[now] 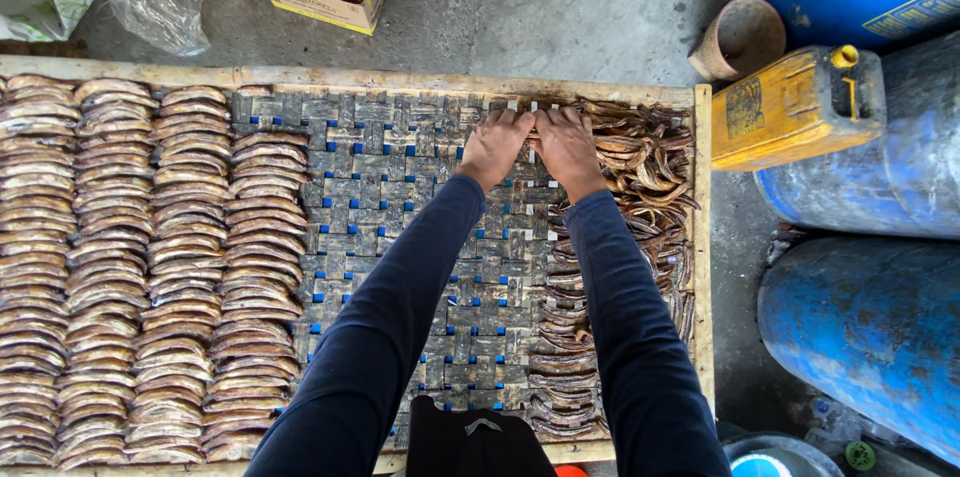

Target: The person arranges dried banana slices on a woven bamboo drying tray, picking slices from a pile at one end and placing them in neat rows across the empty mesh surface. They work one slice at a time, spreading the rows outward to cover more of the tray.

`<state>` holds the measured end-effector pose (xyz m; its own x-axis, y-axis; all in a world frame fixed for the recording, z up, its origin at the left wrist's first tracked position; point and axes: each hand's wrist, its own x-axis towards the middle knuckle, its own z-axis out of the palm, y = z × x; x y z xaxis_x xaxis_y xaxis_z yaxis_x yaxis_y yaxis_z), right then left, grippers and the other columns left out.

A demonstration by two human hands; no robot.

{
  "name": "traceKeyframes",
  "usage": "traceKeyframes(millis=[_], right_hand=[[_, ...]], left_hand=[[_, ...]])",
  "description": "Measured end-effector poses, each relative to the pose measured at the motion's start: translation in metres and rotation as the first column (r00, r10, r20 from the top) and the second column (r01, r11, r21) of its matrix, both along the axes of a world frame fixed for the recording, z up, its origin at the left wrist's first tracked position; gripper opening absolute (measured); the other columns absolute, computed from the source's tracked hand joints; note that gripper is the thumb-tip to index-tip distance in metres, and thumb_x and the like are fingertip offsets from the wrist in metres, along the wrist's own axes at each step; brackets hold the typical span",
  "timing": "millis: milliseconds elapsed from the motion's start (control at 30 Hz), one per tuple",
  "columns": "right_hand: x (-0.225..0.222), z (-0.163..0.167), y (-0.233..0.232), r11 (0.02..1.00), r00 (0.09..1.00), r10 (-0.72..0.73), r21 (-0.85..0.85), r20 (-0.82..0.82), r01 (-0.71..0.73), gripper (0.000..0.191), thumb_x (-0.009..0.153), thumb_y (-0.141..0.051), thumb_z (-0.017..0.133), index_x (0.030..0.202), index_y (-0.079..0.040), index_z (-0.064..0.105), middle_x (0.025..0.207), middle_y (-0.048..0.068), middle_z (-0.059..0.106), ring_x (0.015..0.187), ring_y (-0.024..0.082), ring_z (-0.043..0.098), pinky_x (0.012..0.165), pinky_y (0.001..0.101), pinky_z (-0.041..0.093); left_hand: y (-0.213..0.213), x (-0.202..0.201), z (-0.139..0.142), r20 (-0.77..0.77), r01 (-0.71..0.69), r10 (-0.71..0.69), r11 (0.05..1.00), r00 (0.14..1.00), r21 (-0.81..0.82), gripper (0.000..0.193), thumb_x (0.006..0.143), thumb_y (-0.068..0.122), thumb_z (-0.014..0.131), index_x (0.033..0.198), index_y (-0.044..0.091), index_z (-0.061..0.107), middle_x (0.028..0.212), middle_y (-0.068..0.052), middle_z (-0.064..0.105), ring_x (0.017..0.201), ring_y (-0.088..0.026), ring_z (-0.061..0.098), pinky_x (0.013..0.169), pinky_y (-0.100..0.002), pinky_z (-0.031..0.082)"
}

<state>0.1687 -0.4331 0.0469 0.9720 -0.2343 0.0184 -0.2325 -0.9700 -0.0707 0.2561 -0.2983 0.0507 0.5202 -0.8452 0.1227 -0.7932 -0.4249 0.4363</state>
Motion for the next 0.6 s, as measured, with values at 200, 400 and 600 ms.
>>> traceKeyframes(millis=[200,400,600], right_hand=[[-0.014,0.01,0.012,1.0,1.0,-0.012,-0.005,-0.024,0.012,0.024,0.093,-0.019,0.074,0.115,-0.012,0.07,0.112,0.006,0.066,0.116,0.03,0.055,0.097,0.0505,0.042],[-0.043,0.014,0.042,0.996,0.987,0.041,-0.086,0.156,-0.028,0.024,0.086,-0.017,0.071,0.109,-0.01,0.07,0.118,0.01,0.067,0.113,0.031,0.057,0.095,0.0489,0.043],[-0.054,0.032,0.101,0.993,0.966,-0.107,0.078,0.236,0.091,0.021,0.102,-0.02,0.068,0.115,-0.004,0.065,0.102,0.015,0.071,0.1,0.034,0.066,0.092,0.0504,0.048]], left_hand=[[0.01,-0.014,-0.005,-0.058,0.003,-0.005,0.999,0.998,-0.037,0.037,0.085,-0.003,0.064,0.12,0.005,0.056,0.116,-0.02,0.063,0.117,-0.04,0.062,0.1,-0.049,0.052],[0.056,-0.024,-0.001,-0.3,-0.115,0.047,0.97,0.953,-0.215,0.038,0.092,0.0,0.063,0.129,0.009,0.058,0.126,-0.019,0.063,0.12,-0.039,0.061,0.101,-0.048,0.052],[0.132,-0.056,0.016,-0.996,-0.538,0.056,0.843,0.069,0.01,0.052,0.104,0.039,0.06,0.145,0.008,0.049,0.118,-0.013,0.068,0.104,-0.027,0.064,0.09,-0.043,0.055]])
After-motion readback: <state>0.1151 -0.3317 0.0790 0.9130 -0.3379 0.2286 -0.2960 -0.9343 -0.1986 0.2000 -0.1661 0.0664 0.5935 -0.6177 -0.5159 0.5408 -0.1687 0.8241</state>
